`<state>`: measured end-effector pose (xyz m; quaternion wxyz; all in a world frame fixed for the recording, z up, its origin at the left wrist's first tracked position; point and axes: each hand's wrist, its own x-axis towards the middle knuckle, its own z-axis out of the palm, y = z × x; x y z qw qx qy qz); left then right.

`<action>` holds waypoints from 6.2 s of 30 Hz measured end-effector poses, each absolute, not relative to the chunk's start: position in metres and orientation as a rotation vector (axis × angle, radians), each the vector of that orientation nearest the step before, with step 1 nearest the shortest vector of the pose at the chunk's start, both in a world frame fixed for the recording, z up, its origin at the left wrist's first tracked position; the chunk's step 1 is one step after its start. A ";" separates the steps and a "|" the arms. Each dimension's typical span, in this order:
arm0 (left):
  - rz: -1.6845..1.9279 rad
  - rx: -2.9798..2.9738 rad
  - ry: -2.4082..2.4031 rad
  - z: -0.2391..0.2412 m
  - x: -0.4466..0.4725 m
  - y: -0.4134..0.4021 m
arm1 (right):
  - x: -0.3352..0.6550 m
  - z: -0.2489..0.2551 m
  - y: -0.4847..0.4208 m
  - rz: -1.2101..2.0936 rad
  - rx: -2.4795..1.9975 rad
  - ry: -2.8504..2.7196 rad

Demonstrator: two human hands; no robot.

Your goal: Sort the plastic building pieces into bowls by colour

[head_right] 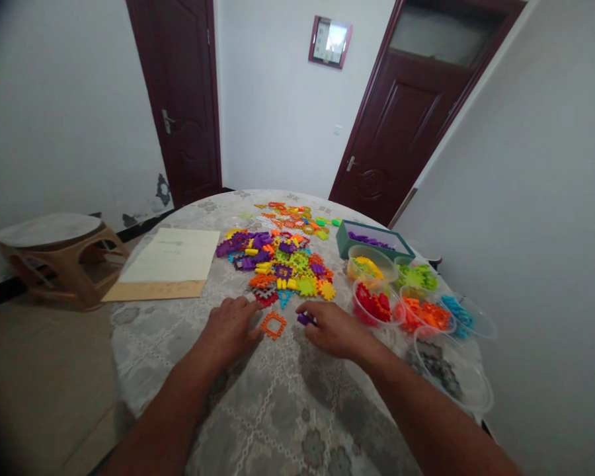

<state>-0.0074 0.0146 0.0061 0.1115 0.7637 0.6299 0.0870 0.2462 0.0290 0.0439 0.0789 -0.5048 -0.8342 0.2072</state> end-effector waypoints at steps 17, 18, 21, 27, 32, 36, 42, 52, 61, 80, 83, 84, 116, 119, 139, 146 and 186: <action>0.239 2.247 1.801 0.007 -0.016 0.023 | 0.379 0.127 0.211 -0.267 -2.001 -1.617; 0.229 2.242 1.805 0.008 -0.016 0.024 | 0.374 0.124 0.212 -0.285 -1.982 -1.614; 0.218 2.236 1.801 0.011 -0.016 0.022 | 0.346 0.110 0.208 -0.260 -1.867 -1.732; 0.290 2.189 1.818 0.009 -0.020 0.019 | 0.243 0.067 0.166 0.105 -1.493 -2.352; 0.446 2.042 1.927 0.006 -0.032 0.022 | 0.162 0.023 0.131 0.205 -1.137 -2.664; 0.466 2.011 1.980 0.008 -0.039 0.022 | 0.133 0.004 0.119 0.078 -1.299 -2.658; 0.457 2.027 1.947 0.009 -0.041 0.018 | 0.153 0.001 0.075 0.105 -1.357 -2.644; 0.503 2.118 1.826 0.002 -0.030 0.018 | 0.232 -0.008 0.025 0.643 -1.420 -2.078; 0.436 2.338 1.629 0.002 -0.001 0.019 | 0.245 -0.031 0.041 1.051 -1.389 -1.521; 0.655 2.080 1.674 -0.008 0.008 0.023 | 0.236 -0.025 0.030 1.167 -1.276 -1.582; 0.605 2.102 1.717 -0.005 0.011 0.021 | 0.234 -0.024 0.030 1.230 -1.249 -1.542; 0.580 2.126 1.745 -0.004 0.012 0.021 | 0.233 -0.023 0.030 1.255 -1.241 -1.520; 0.730 2.393 1.387 -0.017 0.020 0.027 | 0.244 -0.016 0.037 1.498 -1.001 -0.908; 1.068 2.131 1.379 -0.020 0.018 0.032 | 0.244 -0.016 0.036 1.518 -0.991 -0.894; 0.898 1.590 1.245 0.005 0.020 0.030 | 0.224 -0.023 0.032 1.572 -1.027 -1.202; 0.827 1.754 1.434 0.009 0.013 0.037 | 0.275 0.039 0.026 1.036 -1.278 -1.513; 0.384 2.328 1.577 0.000 -0.005 0.024 | 0.253 0.018 0.007 0.404 -1.660 -2.392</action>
